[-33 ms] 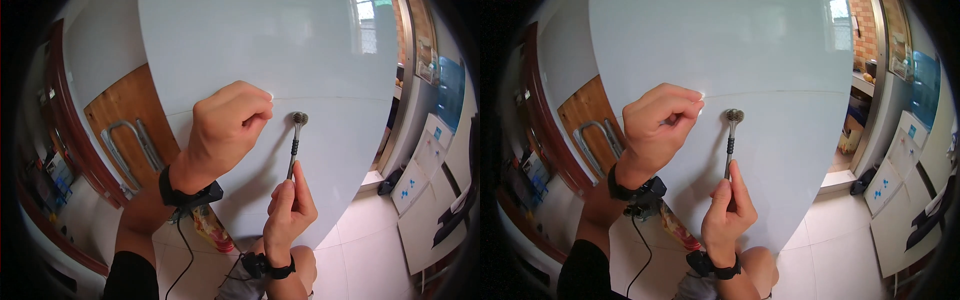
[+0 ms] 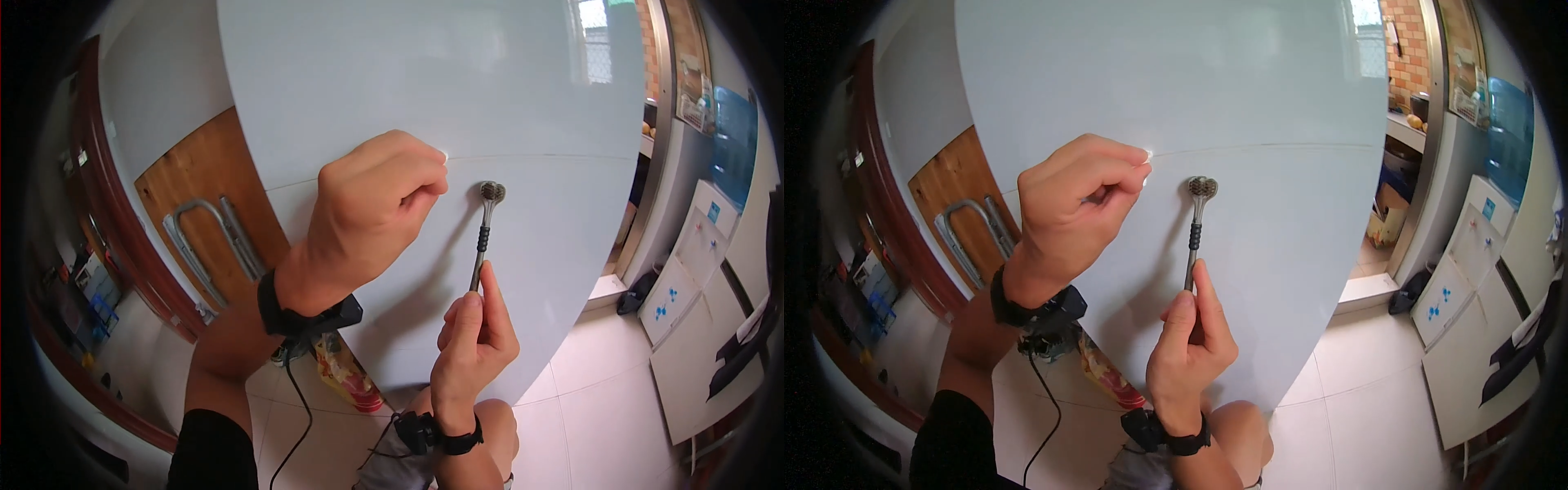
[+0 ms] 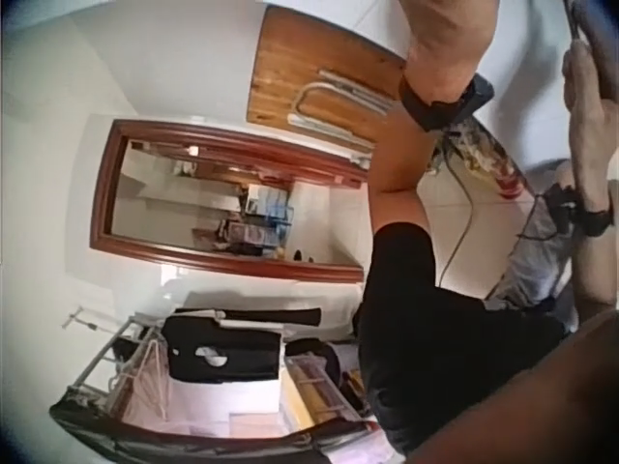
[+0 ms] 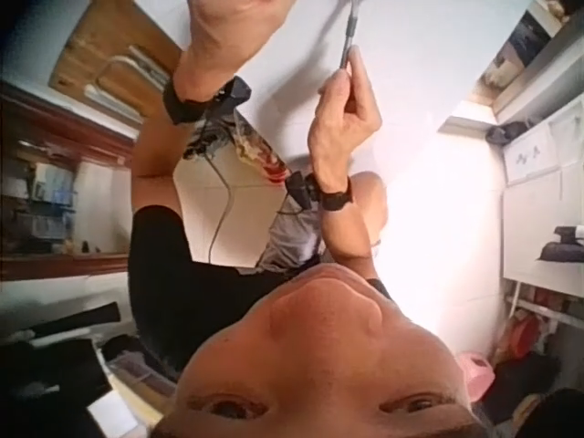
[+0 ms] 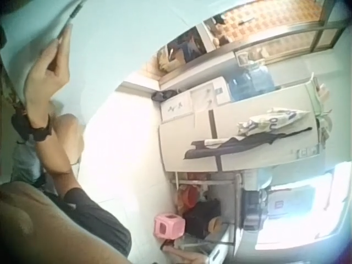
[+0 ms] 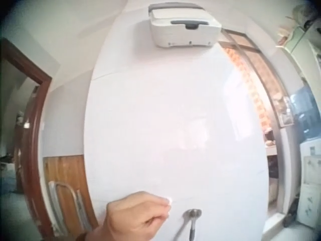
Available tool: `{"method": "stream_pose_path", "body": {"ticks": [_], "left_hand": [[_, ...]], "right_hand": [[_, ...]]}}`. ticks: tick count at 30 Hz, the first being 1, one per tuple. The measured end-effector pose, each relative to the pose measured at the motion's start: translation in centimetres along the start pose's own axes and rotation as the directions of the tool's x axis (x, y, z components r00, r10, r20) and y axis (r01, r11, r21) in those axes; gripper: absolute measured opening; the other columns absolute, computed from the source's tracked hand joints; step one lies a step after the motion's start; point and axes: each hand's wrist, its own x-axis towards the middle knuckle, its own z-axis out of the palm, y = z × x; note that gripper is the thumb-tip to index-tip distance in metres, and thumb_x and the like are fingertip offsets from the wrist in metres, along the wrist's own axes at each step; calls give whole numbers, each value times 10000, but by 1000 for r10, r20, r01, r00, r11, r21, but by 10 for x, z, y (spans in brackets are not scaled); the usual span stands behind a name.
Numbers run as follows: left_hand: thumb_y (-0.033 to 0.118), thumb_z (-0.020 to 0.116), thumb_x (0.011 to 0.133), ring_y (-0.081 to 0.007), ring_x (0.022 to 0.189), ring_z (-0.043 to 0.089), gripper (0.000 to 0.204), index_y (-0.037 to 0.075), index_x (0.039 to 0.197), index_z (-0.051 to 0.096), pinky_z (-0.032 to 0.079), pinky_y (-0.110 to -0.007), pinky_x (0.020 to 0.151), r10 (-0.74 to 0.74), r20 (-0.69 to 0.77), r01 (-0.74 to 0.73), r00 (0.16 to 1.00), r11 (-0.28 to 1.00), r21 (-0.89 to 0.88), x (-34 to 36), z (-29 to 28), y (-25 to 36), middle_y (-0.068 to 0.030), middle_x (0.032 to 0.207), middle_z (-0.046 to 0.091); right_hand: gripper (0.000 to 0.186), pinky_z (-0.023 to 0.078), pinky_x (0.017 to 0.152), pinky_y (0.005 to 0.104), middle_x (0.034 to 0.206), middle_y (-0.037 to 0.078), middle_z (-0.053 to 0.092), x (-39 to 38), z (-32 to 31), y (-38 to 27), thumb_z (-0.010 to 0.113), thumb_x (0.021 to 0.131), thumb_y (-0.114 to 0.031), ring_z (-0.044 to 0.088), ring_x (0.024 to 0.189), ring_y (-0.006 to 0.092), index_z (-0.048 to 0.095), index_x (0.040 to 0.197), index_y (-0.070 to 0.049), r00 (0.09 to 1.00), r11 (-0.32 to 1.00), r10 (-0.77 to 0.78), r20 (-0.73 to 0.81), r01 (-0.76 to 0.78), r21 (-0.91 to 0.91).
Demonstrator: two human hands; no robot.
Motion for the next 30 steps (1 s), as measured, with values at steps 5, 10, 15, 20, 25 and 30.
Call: {"method": "stream_pose_path", "body": {"ticks": [5, 10, 15, 20, 25, 30], "left_hand": [[-134, 734, 761, -115, 608, 610, 167, 6, 788, 647, 458, -219, 490, 96, 105, -88, 990, 993, -84, 27, 27, 7, -95, 852, 720], [-146, 712, 738, -114, 567, 569, 184, 14, 765, 625, 429, -224, 477, 182, 175, -157, 968, 977, -144, 54, 62, 14, -63, 780, 684], [-127, 693, 726, -137, 554, 563, 165, 21, 760, 629, 438, -256, 503, 261, 229, -218, 938, 956, -196, 84, 103, 27, -56, 723, 643], [-97, 665, 725, -210, 600, 604, 129, 24, 761, 640, 476, -307, 560, 358, 256, -289, 898, 918, -272, 110, 144, 39, -83, 726, 645], [-100, 660, 719, -245, 624, 609, 137, 27, 761, 630, 477, -332, 569, 380, 291, -312, 878, 915, -255, 108, 149, 43, -95, 722, 631], [-121, 689, 700, -263, 661, 623, 182, 24, 765, 598, 490, -341, 581, 278, 467, -228, 840, 960, -162, 71, 103, 43, -88, 752, 629]], "right_hand": [[403, 332, 498, 189, 755, 5, 589, 12, -14, -2, 505, 1016, -40, 428, 581, 24, 554, 1411, 25, 996, 965, 65, -56, -48, 257], [436, 336, 478, 186, 841, 23, 617, 24, -25, -3, 491, 1030, -51, 425, 566, 19, 501, 1462, 2, 998, 963, 7, -64, 10, 269], [422, 407, 463, 203, 896, 52, 646, 31, -30, -9, 496, 1045, -74, 467, 564, 31, 487, 1458, 16, 985, 945, 111, -131, -64, 321], [399, 420, 432, 219, 912, 65, 647, 40, -41, -3, 495, 1051, -87, 462, 550, 39, 505, 1433, 26, 963, 902, 137, -230, -26, 431], [397, 422, 440, 218, 935, 65, 643, 47, -51, -7, 495, 1056, -88, 445, 550, 39, 505, 1438, 20, 966, 886, 131, -224, -13, 464], [424, 394, 443, 224, 953, 90, 641, 52, -54, -13, 477, 1056, -93, 431, 577, 57, 478, 1468, 7, 982, 896, 76, -172, 8, 444]]}}
